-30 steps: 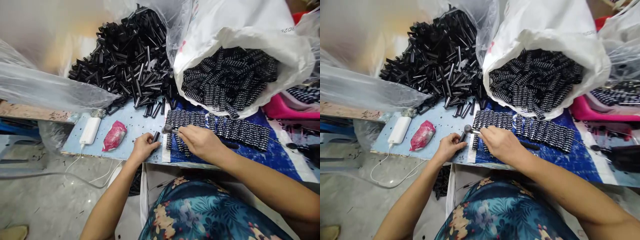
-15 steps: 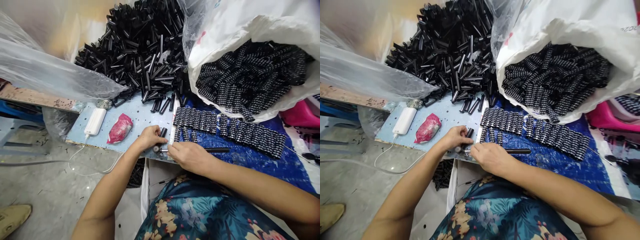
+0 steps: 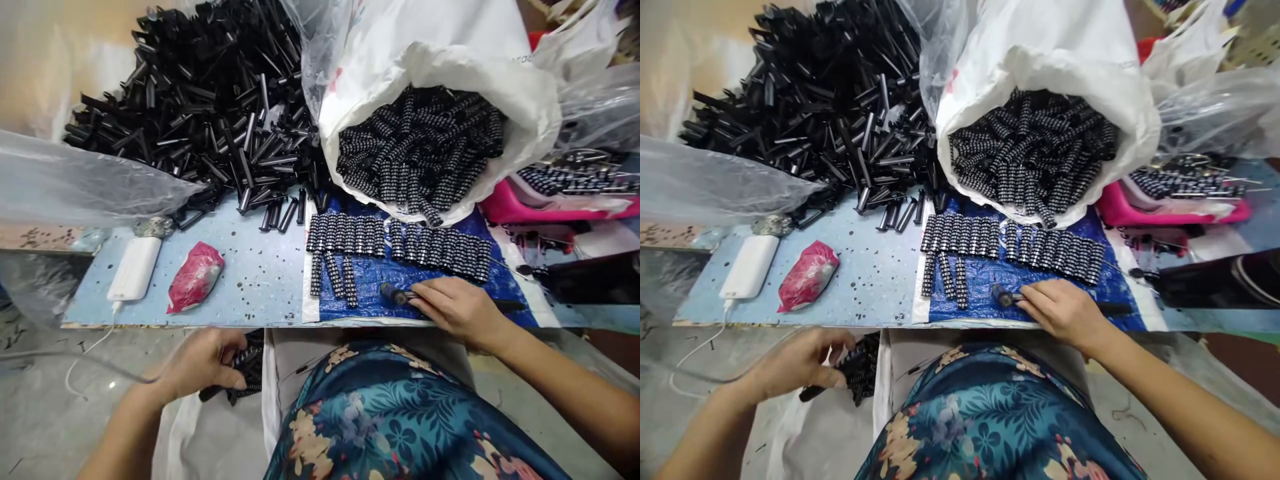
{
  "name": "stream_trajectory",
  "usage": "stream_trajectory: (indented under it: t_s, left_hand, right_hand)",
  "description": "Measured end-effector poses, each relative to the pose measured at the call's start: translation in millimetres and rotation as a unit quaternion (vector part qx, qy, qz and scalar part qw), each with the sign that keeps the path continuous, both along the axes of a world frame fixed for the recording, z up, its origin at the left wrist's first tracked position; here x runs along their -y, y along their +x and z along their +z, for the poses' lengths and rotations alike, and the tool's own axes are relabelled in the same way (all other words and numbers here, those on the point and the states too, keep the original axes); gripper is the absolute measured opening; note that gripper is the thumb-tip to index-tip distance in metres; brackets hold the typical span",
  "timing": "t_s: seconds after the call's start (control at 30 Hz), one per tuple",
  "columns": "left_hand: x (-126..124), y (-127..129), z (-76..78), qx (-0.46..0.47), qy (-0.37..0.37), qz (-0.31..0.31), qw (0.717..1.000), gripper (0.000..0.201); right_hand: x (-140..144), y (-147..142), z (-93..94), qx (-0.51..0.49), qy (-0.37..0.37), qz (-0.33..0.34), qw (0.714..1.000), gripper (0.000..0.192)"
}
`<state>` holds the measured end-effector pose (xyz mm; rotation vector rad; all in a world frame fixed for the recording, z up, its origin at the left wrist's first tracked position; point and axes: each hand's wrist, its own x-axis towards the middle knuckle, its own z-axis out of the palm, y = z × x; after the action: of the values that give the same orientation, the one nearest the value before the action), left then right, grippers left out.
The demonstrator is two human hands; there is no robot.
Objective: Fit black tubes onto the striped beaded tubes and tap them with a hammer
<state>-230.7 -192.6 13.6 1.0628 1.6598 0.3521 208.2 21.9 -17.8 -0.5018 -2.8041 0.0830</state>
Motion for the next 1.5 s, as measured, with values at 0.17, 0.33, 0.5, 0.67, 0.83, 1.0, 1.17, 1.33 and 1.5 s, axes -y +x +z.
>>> stream_trajectory:
  t_s: [0.17, 0.33, 0.5, 0.67, 0.83, 1.0, 1.17, 1.33, 1.5]
  left_hand:
    - [-30.9, 32.7, 14.8, 0.027, 0.050, -0.036, 0.998, 0.035]
    - [-124.4, 47.1, -9.2, -0.100, 0.226, 0.194, 0.949, 0.031]
    - [-220.8, 27.8, -36.4, -0.364, 0.167, 0.082, 0.913, 0.024]
    - [-252.7, 30.3, -51.0, -0.386, 0.117, 0.024, 0.915, 0.014]
    - [-222.8, 29.9, -43.3, -0.413, 0.151, 0.045, 0.897, 0.013]
    - [-166.9, 62.7, -20.5, -0.045, 0.260, 0.257, 0.930, 0.018]
    - [-127.2, 139.5, -10.9, 0.382, 0.172, 0.390, 0.820, 0.052]
    - [-109.4, 182.1, -13.4, 0.384, 0.171, 0.419, 0.805, 0.038]
    - [-105.3, 189.3, -10.2, 0.396, 0.181, 0.423, 0.795, 0.043]
  right_hand:
    - [1.1, -66.9, 6.4, -0.025, -0.103, 0.039, 0.994, 0.068]
    - [4.4, -112.5, 1.6, 0.053, -0.130, 0.020, 0.990, 0.090]
    - [6.5, -115.4, 0.9, 0.079, -0.118, -0.002, 0.990, 0.090]
    - [4.9, -120.0, 5.8, 0.093, -0.132, -0.007, 0.987, 0.093]
    - [-2.7, -108.6, 9.2, 0.044, -0.156, -0.004, 0.987, 0.085]
    - [-2.2, -87.5, 11.9, -0.116, -0.224, 0.029, 0.967, 0.080]
    - [13.2, -103.8, 18.0, -0.195, -0.170, 0.091, 0.962, 0.083]
    - [24.2, -120.5, 21.0, -0.224, -0.091, 0.098, 0.965, 0.079]
    - [29.2, -118.8, 15.1, -0.238, -0.086, 0.089, 0.963, 0.083]
